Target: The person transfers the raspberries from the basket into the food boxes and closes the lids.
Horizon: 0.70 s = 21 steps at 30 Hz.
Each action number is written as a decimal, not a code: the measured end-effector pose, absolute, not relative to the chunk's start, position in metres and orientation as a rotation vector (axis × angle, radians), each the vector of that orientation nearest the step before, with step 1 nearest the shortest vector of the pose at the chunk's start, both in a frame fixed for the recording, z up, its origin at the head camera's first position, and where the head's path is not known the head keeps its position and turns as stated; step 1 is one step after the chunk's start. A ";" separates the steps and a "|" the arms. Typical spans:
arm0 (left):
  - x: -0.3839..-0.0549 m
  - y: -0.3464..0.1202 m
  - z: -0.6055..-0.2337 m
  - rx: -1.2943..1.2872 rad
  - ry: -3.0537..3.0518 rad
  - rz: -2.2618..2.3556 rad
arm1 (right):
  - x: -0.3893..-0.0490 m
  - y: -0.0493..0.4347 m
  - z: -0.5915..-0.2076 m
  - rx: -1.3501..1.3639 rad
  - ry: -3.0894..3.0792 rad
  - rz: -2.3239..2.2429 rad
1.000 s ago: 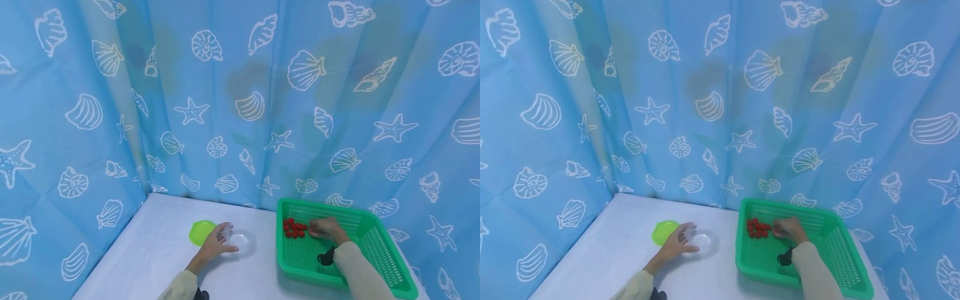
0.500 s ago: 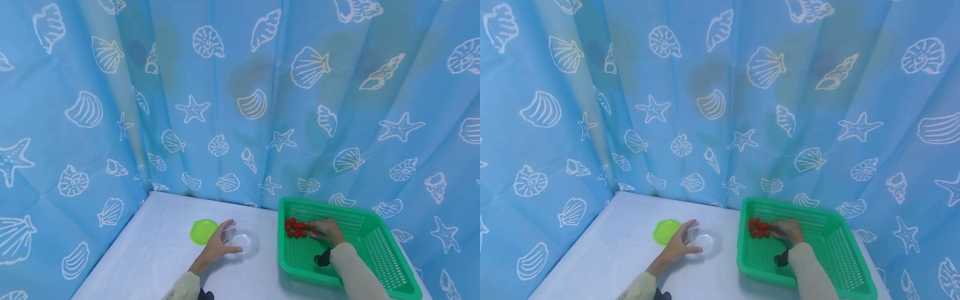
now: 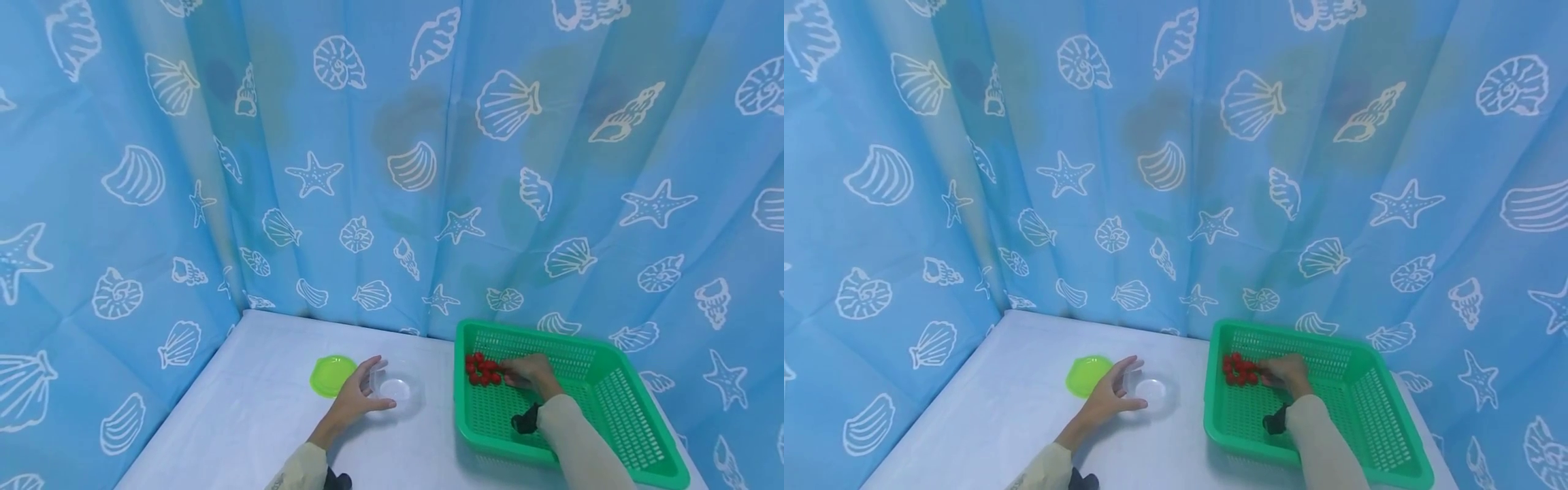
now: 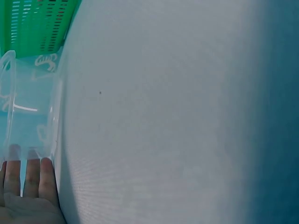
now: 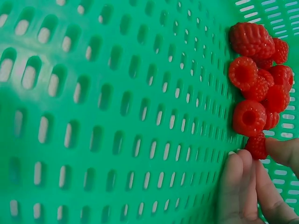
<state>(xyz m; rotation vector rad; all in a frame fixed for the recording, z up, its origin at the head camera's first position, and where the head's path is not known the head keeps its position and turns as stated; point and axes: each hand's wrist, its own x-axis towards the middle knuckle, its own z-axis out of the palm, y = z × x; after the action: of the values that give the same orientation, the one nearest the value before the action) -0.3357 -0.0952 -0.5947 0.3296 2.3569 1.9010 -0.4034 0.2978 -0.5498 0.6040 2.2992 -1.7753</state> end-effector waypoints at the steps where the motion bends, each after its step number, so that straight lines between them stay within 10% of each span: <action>1: -0.335 -0.096 -0.594 0.325 2.359 1.899 | -0.403 0.297 -0.550 0.604 2.301 -1.772; 21: -0.334 -0.094 -0.592 0.294 2.375 1.878 | -0.390 0.307 -0.538 0.500 1.955 -2.042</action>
<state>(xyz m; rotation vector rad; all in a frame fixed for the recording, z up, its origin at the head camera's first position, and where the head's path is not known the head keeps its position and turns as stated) -0.3338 -0.0941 -0.5919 0.2937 2.3746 1.8779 -0.3897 0.3073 -0.5382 0.4996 1.9545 -2.0420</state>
